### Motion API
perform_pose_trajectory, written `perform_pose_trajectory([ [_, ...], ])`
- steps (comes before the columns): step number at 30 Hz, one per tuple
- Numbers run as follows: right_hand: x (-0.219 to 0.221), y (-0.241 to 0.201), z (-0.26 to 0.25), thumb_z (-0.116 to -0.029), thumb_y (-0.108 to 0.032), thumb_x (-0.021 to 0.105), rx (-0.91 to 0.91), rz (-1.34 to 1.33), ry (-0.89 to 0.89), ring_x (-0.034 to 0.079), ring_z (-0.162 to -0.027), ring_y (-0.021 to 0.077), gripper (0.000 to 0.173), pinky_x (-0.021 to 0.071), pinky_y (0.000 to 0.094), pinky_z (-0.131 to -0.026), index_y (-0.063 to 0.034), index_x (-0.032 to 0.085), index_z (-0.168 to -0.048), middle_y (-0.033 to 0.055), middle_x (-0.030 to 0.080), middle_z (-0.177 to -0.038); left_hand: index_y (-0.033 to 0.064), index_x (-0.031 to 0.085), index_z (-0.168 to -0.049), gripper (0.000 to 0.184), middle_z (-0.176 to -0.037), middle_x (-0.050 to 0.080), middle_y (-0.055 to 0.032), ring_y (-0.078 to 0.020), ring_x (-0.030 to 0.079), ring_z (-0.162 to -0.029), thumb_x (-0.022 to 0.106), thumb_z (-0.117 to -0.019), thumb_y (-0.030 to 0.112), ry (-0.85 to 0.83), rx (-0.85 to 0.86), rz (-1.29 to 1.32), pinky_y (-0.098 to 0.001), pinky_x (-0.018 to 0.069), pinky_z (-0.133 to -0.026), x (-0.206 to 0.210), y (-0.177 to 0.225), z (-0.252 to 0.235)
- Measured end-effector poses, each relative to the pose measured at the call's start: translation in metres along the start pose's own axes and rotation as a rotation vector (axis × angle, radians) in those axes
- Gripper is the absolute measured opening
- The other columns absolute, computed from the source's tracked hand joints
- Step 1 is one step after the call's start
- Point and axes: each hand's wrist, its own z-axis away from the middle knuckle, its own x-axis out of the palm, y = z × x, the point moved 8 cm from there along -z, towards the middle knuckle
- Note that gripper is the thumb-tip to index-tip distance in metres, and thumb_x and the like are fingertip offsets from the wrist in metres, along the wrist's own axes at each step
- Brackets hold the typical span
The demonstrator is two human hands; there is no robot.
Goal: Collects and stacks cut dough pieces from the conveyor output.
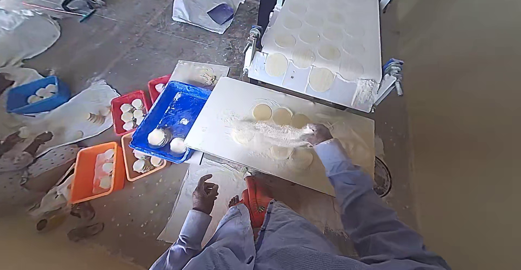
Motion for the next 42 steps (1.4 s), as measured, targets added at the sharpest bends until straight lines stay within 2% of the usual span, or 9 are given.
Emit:
perform_pose_trajectory([
  [4,-0.003,0.057,0.015,-0.0956,-0.015,0.072,0.252,0.246,-0.071,0.059,-0.125,0.0482,0.034,0.0436,0.0651,-0.106,0.0068,0.067,-0.121,0.0317,0.064,-0.128,-0.0009,0.046,-0.145,0.048,-0.105,0.069,-0.0227,-0.0282,0.071,-0.075,0.060,-0.0994,0.001,0.037,-0.082,-0.067,-0.0443,0.0594,-0.070,-0.049,-0.043,-0.005],
  [9,-0.010,0.004,0.005,-0.0917,-0.009,0.076,0.127,-0.156,0.039,0.064,-0.113,0.0433,0.038,0.0486,0.0584,-0.101,0.0092,0.065,-0.122,0.0313,0.065,-0.122,0.0010,0.046,-0.146,0.050,-0.105,0.068,-0.0239,-0.0283,0.070,-0.072,0.061,-0.0988,-0.001,-0.007,-0.111,-0.099,-0.0445,0.0585,-0.067,-0.065,-0.067,-0.013],
  [12,-0.019,0.031,0.012,-0.0955,-0.006,0.071,0.205,-0.250,0.037,0.067,-0.107,0.0381,0.036,0.0545,0.0523,-0.096,0.0082,0.062,-0.127,0.0294,0.064,-0.123,0.0015,0.046,-0.146,0.049,-0.106,0.068,-0.0239,-0.0268,0.070,-0.072,0.061,-0.0993,0.000,-0.002,-0.123,-0.064,-0.0431,0.0581,-0.066,-0.069,-0.068,-0.014],
  [15,-0.034,0.098,0.021,-0.0944,-0.010,0.072,0.338,0.039,0.069,0.062,-0.120,0.0457,0.035,0.0469,0.0606,-0.104,0.0081,0.066,-0.124,0.0322,0.064,-0.126,0.0012,0.046,-0.146,0.049,-0.105,0.069,-0.0237,-0.0247,0.069,-0.070,0.060,-0.0997,0.000,0.023,-0.125,-0.058,-0.0410,0.0578,-0.065,-0.064,-0.073,-0.012],
  [19,-0.013,0.149,0.008,-0.0844,-0.034,0.084,0.365,0.373,0.035,0.030,-0.150,0.0492,0.082,0.0290,0.0724,-0.114,-0.0055,0.047,-0.152,0.0266,0.039,-0.159,0.0004,0.043,-0.147,0.050,-0.107,0.068,-0.0245,-0.0264,0.070,-0.073,0.060,-0.1003,0.002,0.010,-0.167,-0.098,-0.0421,0.0588,-0.068,-0.038,-0.074,-0.001],
  [23,0.065,0.143,-0.022,-0.0909,-0.027,0.080,0.208,0.136,-0.185,0.047,-0.143,0.0408,0.078,0.0365,0.0555,-0.118,-0.0025,0.043,-0.154,0.0247,0.049,-0.153,-0.0008,0.040,-0.149,0.054,-0.110,0.068,-0.0256,-0.0301,0.071,-0.078,0.061,-0.0994,0.001,-0.035,-0.178,-0.132,-0.0449,0.0589,-0.071,0.007,-0.052,0.010],
  [26,0.104,0.151,-0.047,-0.0885,-0.034,0.082,0.166,0.208,-0.295,0.051,-0.138,0.0387,0.077,0.0417,0.0543,-0.114,-0.0014,0.048,-0.150,0.0236,0.052,-0.149,-0.0004,0.037,-0.150,0.056,-0.106,0.069,-0.0227,-0.0275,0.071,-0.076,0.060,-0.0993,0.000,-0.062,-0.120,-0.132,-0.0428,0.0592,-0.070,0.036,-0.032,0.016],
  [35,0.119,0.153,-0.061,-0.0761,-0.042,0.091,0.279,0.187,-0.405,0.056,-0.132,0.0399,0.076,0.0453,0.0575,-0.108,0.0027,0.063,-0.131,0.0270,0.060,-0.136,-0.0035,0.028,-0.153,0.053,-0.104,0.069,-0.0206,-0.0242,0.070,-0.073,0.042,-0.1022,-0.004,0.040,-0.158,-0.132,-0.0411,0.0579,-0.069,0.072,-0.065,0.037],
  [42,0.121,0.150,-0.061,-0.0800,-0.046,0.087,0.320,0.223,-0.478,0.058,-0.131,0.0375,0.074,0.0454,0.0581,-0.108,0.0008,0.063,-0.132,0.0251,0.062,-0.136,-0.0019,0.026,-0.155,0.062,-0.111,0.068,-0.0241,-0.0307,0.071,-0.078,0.056,-0.1010,0.000,0.064,-0.185,-0.135,-0.0464,0.0592,-0.073,0.074,-0.075,0.013],
])
